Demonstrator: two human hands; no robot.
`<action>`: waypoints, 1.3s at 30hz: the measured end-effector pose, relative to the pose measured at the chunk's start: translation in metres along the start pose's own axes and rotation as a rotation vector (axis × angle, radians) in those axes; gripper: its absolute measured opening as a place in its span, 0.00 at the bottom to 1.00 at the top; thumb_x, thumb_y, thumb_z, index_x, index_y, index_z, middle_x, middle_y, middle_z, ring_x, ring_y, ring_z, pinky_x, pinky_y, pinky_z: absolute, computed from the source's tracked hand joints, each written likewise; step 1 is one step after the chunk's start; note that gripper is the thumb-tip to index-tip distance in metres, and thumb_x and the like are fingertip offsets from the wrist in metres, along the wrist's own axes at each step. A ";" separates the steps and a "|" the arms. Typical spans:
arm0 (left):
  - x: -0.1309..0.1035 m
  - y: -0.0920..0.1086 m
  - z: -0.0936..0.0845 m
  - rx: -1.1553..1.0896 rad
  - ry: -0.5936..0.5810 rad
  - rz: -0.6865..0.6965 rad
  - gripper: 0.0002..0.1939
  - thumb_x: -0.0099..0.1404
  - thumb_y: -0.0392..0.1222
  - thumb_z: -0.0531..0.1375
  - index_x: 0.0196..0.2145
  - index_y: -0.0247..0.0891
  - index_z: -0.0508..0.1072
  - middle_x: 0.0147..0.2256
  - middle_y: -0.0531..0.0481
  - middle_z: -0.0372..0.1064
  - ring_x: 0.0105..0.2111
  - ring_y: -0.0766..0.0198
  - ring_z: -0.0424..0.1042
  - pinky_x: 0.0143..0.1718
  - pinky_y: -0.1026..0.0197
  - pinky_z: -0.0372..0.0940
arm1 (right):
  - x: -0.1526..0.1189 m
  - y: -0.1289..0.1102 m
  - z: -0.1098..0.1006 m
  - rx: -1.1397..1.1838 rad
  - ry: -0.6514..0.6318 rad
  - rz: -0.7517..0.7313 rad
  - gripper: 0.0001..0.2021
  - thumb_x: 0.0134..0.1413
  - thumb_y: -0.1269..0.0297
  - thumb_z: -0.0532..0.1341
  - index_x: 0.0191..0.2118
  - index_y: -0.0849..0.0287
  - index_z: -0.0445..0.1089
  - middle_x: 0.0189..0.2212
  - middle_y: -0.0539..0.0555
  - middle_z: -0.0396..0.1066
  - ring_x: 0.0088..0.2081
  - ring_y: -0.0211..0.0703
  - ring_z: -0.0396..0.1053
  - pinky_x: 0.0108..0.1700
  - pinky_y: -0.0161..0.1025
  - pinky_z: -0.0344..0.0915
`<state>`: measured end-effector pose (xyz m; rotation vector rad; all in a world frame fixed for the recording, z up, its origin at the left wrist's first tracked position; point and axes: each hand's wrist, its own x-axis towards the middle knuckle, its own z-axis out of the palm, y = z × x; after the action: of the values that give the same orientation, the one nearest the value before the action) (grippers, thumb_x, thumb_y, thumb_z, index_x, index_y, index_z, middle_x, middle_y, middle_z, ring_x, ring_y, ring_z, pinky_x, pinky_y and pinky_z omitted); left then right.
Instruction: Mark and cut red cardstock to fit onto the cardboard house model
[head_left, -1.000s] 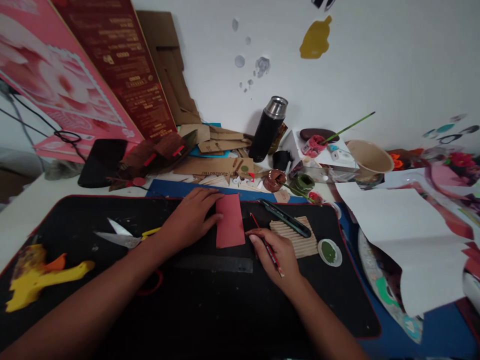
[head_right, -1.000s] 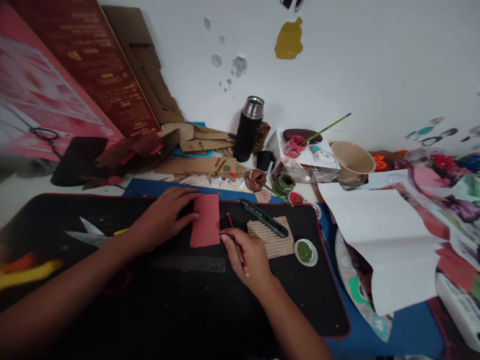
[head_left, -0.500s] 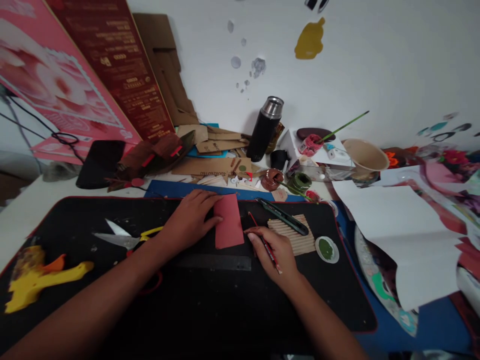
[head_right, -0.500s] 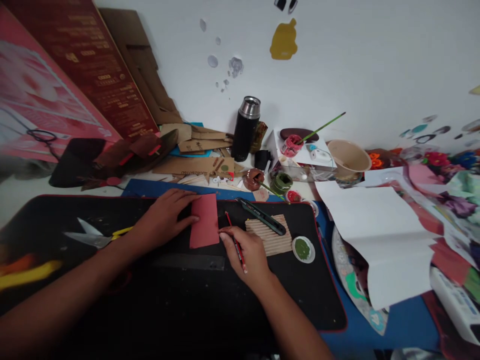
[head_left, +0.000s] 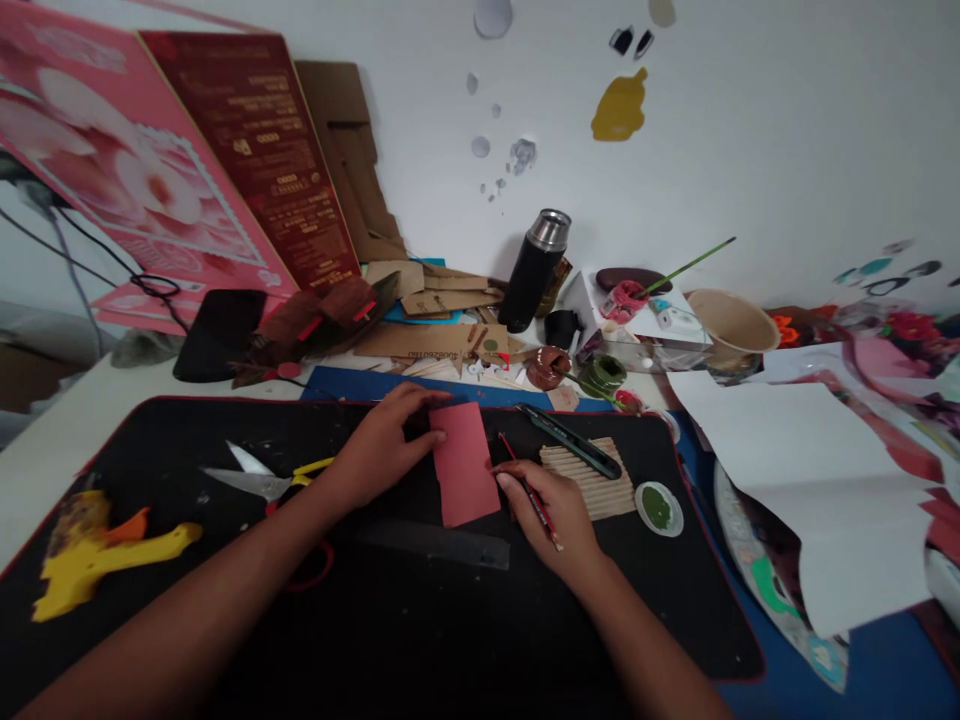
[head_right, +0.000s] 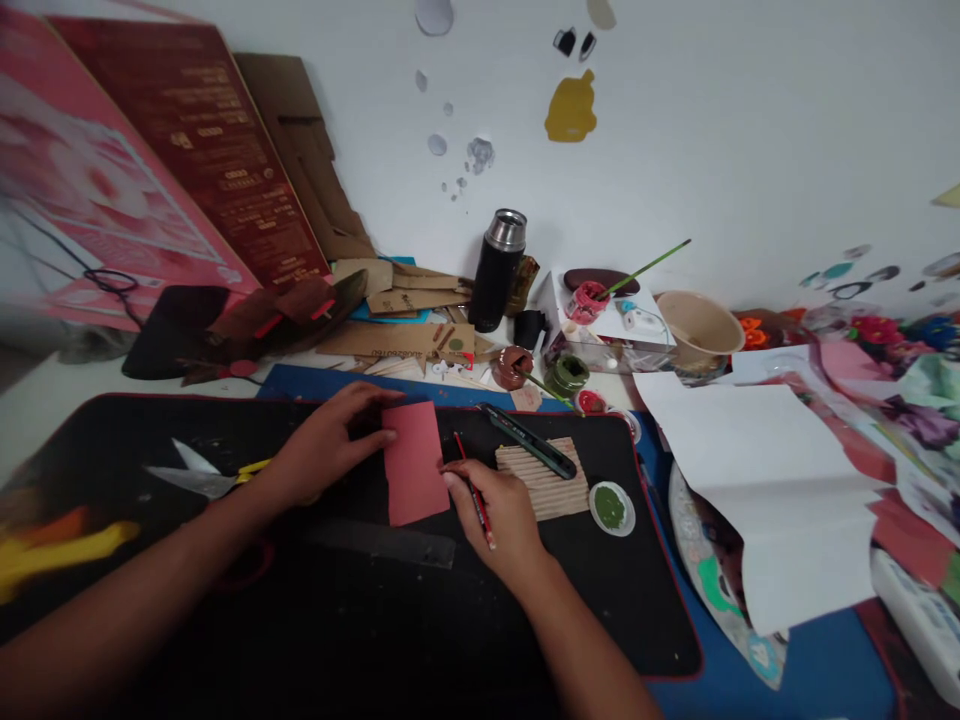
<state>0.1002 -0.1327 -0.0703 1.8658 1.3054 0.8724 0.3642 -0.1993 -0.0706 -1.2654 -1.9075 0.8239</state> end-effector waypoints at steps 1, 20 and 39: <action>0.000 0.000 0.000 -0.055 -0.003 -0.031 0.19 0.69 0.45 0.65 0.56 0.45 0.78 0.53 0.45 0.73 0.52 0.51 0.75 0.57 0.44 0.71 | 0.000 0.000 0.000 0.004 -0.006 -0.002 0.11 0.75 0.63 0.60 0.48 0.55 0.81 0.42 0.56 0.86 0.39 0.46 0.85 0.44 0.36 0.76; 0.009 0.012 -0.063 -0.354 0.130 -0.228 0.30 0.56 0.52 0.72 0.55 0.40 0.80 0.54 0.41 0.81 0.54 0.45 0.79 0.58 0.43 0.72 | 0.000 0.001 0.003 -0.071 -0.017 0.004 0.13 0.75 0.60 0.58 0.47 0.57 0.81 0.30 0.52 0.82 0.28 0.42 0.79 0.35 0.35 0.72; 0.094 -0.016 -0.200 -0.041 0.319 -0.167 0.12 0.57 0.31 0.67 0.41 0.36 0.81 0.35 0.54 0.79 0.36 0.62 0.73 0.43 0.63 0.67 | -0.003 0.006 0.004 -0.168 -0.016 0.009 0.16 0.76 0.56 0.57 0.48 0.56 0.81 0.32 0.54 0.83 0.29 0.46 0.80 0.32 0.37 0.71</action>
<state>-0.0483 -0.0078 0.0364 1.6038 1.5957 1.1298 0.3643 -0.2005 -0.0780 -1.3709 -2.0206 0.6915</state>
